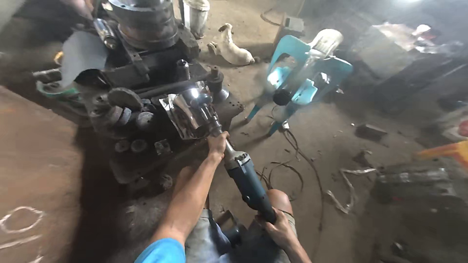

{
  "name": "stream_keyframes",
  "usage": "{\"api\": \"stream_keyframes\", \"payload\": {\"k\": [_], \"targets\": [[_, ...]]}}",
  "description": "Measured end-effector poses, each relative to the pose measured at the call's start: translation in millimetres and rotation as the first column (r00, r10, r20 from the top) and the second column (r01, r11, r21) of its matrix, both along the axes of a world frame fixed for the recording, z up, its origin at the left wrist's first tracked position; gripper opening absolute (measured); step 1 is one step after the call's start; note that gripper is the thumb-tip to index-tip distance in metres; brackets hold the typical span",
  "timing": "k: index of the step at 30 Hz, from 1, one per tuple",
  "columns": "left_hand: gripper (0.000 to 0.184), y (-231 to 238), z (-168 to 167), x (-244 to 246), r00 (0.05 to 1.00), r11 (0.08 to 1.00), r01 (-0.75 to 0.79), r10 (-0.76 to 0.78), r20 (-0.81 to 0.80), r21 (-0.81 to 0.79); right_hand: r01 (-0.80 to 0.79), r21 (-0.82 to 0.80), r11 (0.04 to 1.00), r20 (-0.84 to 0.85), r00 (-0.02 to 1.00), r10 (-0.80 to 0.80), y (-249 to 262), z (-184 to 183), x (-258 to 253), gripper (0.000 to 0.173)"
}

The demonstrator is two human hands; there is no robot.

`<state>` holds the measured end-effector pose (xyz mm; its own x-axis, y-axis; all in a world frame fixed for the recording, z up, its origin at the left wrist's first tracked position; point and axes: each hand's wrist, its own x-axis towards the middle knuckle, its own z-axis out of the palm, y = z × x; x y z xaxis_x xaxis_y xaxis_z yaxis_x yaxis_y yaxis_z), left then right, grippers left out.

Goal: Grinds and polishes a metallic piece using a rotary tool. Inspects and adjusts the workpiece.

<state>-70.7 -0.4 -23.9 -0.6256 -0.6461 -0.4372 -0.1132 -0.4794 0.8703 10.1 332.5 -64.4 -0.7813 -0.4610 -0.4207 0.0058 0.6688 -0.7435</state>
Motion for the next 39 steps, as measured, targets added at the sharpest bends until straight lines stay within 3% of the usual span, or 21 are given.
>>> {"api": "stream_keyframes", "payload": {"k": [8, 12, 20, 32, 35, 39], "targets": [[0.007, -19, -13, 36, 0.987, 0.999, -0.047, 0.05, -0.151, 0.02, -0.119, 0.183, 0.976, -0.094, 0.986, 0.138, -12, 13, 10, 0.039], [0.006, -20, -18, 41, 0.98, 0.994, -0.094, 0.103, -0.168, 0.061, -0.141, 0.229, 0.963, -0.067, 0.985, 0.16, -12, 13, 10, 0.04], [0.008, -12, -8, 26, 0.989, 0.998, -0.055, 0.056, -0.138, 0.013, -0.091, 0.104, 0.99, -0.088, 0.991, 0.1, -6, 9, 9, 0.036], [0.029, 7, 0, -10, 0.997, 0.999, 0.032, -0.028, 0.078, -0.042, 0.04, -0.072, 0.997, 0.125, 0.992, -0.031, 2, 1, -4, 0.026], [0.032, 7, 1, -11, 0.993, 0.998, 0.044, -0.039, 0.11, -0.042, 0.044, -0.045, 0.998, 0.128, 0.991, -0.038, 2, 4, -5, 0.026], [0.025, 6, 4, 3, 0.999, 0.999, 0.029, -0.029, 0.026, -0.016, 0.008, 0.009, 1.0, 0.055, 0.998, -0.008, 2, 10, 0, 0.027]]}}
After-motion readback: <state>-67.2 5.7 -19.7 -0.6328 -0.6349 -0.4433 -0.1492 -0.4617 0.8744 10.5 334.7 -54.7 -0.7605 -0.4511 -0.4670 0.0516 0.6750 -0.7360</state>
